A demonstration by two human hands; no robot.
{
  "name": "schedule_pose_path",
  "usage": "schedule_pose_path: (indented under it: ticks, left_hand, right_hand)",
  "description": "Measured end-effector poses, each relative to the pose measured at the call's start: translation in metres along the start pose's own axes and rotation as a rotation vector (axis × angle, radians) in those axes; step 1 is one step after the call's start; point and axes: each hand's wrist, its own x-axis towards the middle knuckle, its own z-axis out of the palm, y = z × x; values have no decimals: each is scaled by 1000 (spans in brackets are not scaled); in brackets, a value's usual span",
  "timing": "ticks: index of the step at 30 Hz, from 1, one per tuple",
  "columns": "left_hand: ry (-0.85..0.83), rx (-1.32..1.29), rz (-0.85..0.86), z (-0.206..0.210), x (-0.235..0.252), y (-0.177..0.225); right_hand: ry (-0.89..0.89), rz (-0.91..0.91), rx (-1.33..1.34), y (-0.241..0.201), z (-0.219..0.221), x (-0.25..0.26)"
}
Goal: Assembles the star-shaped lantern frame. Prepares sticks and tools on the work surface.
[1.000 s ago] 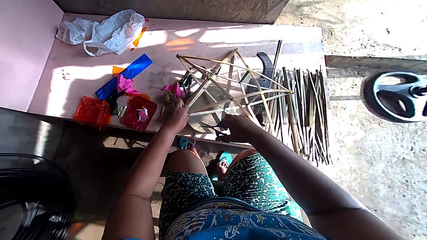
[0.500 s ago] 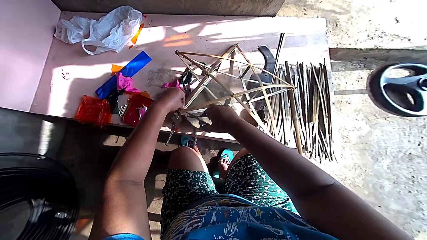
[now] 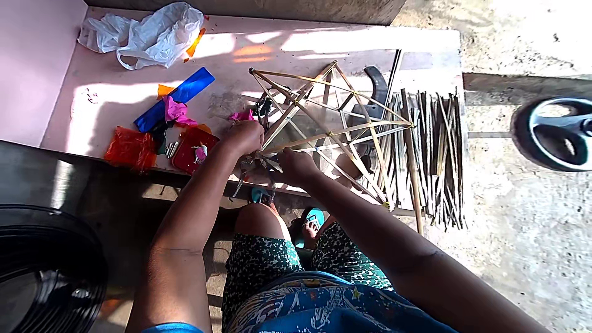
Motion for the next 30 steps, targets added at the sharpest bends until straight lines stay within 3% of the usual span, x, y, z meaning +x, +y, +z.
schedule_pose_path:
  ticks: [23, 27, 30]
  left_hand:
    - [26, -33, -22, 0, -8, -2]
    - [204, -276, -101, 7, -38, -32]
    - [256, -451, -248, 50, -60, -75]
  right_hand:
    - [-5, 46, 66, -3, 18, 5]
    - [22, 9, 99, 21, 20, -13]
    - [24, 46, 137, 43, 19, -37]
